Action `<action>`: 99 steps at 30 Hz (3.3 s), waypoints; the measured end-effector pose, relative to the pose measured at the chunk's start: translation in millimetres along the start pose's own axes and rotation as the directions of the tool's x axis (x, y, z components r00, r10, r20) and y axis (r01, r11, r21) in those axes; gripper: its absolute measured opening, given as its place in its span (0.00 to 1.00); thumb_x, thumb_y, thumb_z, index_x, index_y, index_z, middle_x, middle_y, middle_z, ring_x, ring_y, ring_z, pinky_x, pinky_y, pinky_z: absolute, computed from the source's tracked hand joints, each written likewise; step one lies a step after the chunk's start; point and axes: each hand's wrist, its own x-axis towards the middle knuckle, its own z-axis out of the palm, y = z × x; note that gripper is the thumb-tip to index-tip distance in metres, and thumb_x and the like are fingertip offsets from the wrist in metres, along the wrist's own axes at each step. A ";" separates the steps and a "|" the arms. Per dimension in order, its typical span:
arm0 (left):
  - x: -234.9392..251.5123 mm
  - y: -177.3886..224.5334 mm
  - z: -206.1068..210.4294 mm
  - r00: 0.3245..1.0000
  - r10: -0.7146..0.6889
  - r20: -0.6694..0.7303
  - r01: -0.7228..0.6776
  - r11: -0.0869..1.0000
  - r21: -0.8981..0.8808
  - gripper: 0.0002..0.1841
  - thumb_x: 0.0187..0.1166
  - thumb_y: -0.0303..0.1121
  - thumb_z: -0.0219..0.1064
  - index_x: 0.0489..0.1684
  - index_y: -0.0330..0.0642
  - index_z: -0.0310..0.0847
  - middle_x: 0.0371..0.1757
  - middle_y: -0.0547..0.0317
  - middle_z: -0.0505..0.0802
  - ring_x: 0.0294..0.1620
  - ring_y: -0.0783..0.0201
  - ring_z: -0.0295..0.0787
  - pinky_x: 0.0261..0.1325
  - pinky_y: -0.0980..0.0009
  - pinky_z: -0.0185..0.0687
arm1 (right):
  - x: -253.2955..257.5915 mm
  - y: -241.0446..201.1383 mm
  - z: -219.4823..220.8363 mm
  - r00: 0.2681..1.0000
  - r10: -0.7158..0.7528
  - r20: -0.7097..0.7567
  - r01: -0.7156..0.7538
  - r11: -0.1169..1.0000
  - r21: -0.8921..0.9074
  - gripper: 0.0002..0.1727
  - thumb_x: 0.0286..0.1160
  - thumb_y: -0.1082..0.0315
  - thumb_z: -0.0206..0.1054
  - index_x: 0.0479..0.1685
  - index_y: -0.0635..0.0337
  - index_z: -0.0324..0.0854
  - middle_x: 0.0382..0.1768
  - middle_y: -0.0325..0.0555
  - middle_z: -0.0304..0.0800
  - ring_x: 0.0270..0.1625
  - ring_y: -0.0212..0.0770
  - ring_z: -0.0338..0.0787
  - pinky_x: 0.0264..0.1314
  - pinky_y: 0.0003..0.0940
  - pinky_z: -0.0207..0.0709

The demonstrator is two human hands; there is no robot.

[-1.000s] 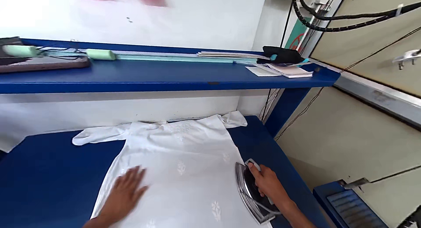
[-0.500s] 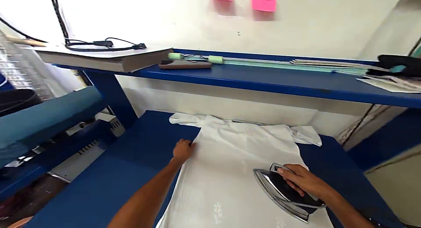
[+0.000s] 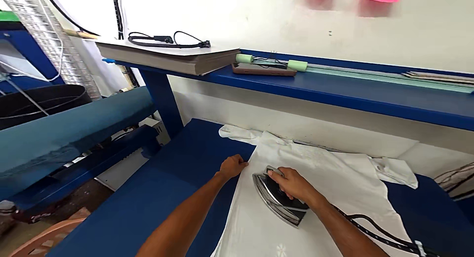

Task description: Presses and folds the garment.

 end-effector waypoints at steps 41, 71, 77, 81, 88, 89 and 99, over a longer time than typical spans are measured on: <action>-262.1 -26.0 28.7 0.885 -0.363 0.290 0.304 0.925 0.229 0.27 0.84 0.55 0.62 0.62 0.38 0.82 0.61 0.40 0.91 0.65 0.40 0.88 0.63 0.41 0.82 | 53.7 -78.6 50.9 0.970 0.030 -0.240 -0.042 0.998 -0.046 0.36 0.89 0.35 0.47 0.42 0.63 0.77 0.21 0.50 0.81 0.18 0.45 0.84 0.24 0.43 0.81; -299.1 -76.5 40.0 0.901 -0.220 0.374 0.434 0.497 -0.752 0.10 0.83 0.36 0.70 0.51 0.42 0.79 0.36 0.60 0.90 0.31 0.70 0.87 0.35 0.74 0.82 | -37.3 -71.9 97.3 0.999 0.017 -0.051 -0.010 0.991 0.136 0.34 0.88 0.34 0.47 0.37 0.60 0.74 0.14 0.45 0.72 0.11 0.40 0.75 0.15 0.36 0.75; -303.8 -70.6 28.2 0.865 -0.251 0.434 0.495 0.563 -0.662 0.08 0.83 0.37 0.70 0.46 0.43 0.82 0.30 0.65 0.86 0.24 0.75 0.80 0.29 0.79 0.76 | -55.1 -74.1 109.4 0.999 0.018 -0.033 -0.014 0.994 0.108 0.34 0.88 0.34 0.47 0.38 0.60 0.74 0.14 0.46 0.73 0.12 0.41 0.76 0.16 0.36 0.76; -312.9 -71.4 20.9 0.848 -0.206 0.489 0.506 0.589 -0.630 0.09 0.86 0.38 0.67 0.48 0.42 0.80 0.32 0.64 0.87 0.31 0.72 0.85 0.39 0.75 0.83 | -60.7 -74.3 117.7 1.000 0.007 -0.010 -0.006 0.995 0.095 0.34 0.89 0.35 0.48 0.40 0.61 0.75 0.15 0.46 0.74 0.13 0.41 0.78 0.19 0.38 0.79; -338.3 -78.7 22.9 0.829 -0.218 0.516 0.539 0.560 -0.629 0.07 0.84 0.35 0.69 0.44 0.43 0.78 0.28 0.66 0.84 0.26 0.74 0.82 0.34 0.76 0.81 | -78.0 -74.9 130.4 1.000 -0.008 0.013 0.007 0.997 0.083 0.34 0.88 0.34 0.49 0.39 0.61 0.75 0.15 0.44 0.75 0.13 0.40 0.79 0.19 0.35 0.79; -341.6 -80.2 23.4 0.837 -0.227 0.498 0.534 0.540 -0.651 0.06 0.83 0.34 0.69 0.44 0.44 0.78 0.26 0.66 0.83 0.24 0.74 0.80 0.32 0.77 0.79 | -79.4 -75.4 132.2 1.000 -0.010 0.017 0.008 0.996 0.086 0.34 0.88 0.35 0.49 0.39 0.61 0.75 0.15 0.44 0.75 0.13 0.40 0.79 0.19 0.35 0.79; -357.4 -82.6 33.4 0.867 -0.321 0.381 0.498 0.516 -0.697 0.08 0.83 0.32 0.69 0.50 0.38 0.81 0.35 0.60 0.87 0.30 0.71 0.85 0.37 0.75 0.83 | -109.4 -82.3 151.0 0.994 -0.017 0.105 0.010 0.998 0.064 0.31 0.89 0.37 0.50 0.41 0.61 0.74 0.16 0.44 0.75 0.14 0.38 0.79 0.22 0.34 0.80</action>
